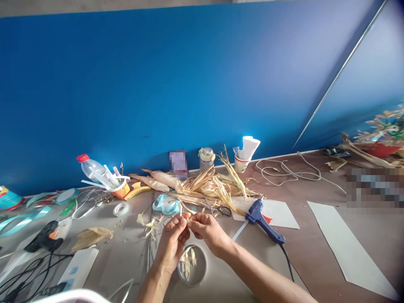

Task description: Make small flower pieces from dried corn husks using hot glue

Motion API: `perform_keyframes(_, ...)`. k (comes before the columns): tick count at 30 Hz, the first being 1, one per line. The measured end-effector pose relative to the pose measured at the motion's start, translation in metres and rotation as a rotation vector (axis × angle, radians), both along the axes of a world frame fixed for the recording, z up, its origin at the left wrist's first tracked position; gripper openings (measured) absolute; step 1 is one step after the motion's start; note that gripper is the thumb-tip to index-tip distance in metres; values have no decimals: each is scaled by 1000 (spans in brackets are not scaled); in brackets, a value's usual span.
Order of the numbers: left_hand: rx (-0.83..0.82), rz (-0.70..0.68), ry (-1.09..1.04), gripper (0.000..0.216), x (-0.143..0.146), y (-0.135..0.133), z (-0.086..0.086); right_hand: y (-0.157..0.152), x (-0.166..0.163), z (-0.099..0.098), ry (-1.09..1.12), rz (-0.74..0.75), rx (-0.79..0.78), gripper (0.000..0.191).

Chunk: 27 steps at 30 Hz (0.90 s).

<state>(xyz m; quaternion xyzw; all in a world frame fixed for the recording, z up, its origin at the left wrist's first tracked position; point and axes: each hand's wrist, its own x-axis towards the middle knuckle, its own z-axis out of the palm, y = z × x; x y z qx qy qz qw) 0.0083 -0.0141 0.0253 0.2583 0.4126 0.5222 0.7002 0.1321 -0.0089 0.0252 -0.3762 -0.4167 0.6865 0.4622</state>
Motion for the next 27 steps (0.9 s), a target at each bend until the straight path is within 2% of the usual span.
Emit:
perform_keyframes(7, 106, 9, 124, 20, 4, -1, 4, -1, 1, -2, -210, -69, 48, 21)
perform_keyframes(12, 234, 68, 413, 21, 4, 1, 2, -2, 11, 8, -577, -268, 338, 15)
perform_keyframes(15, 256, 75, 495, 26, 6, 1, -2, -3, 15, 10, -690, -322, 499, 19)
perform_keyframes(22, 251, 46, 469, 40, 8, -1, -6, -5, 16, 3, -941, -391, 777, 23)
perform_keyframes(27, 243, 7, 388, 43, 8, -2, -1, -4, 15, 4, -975, -396, 778, 27)
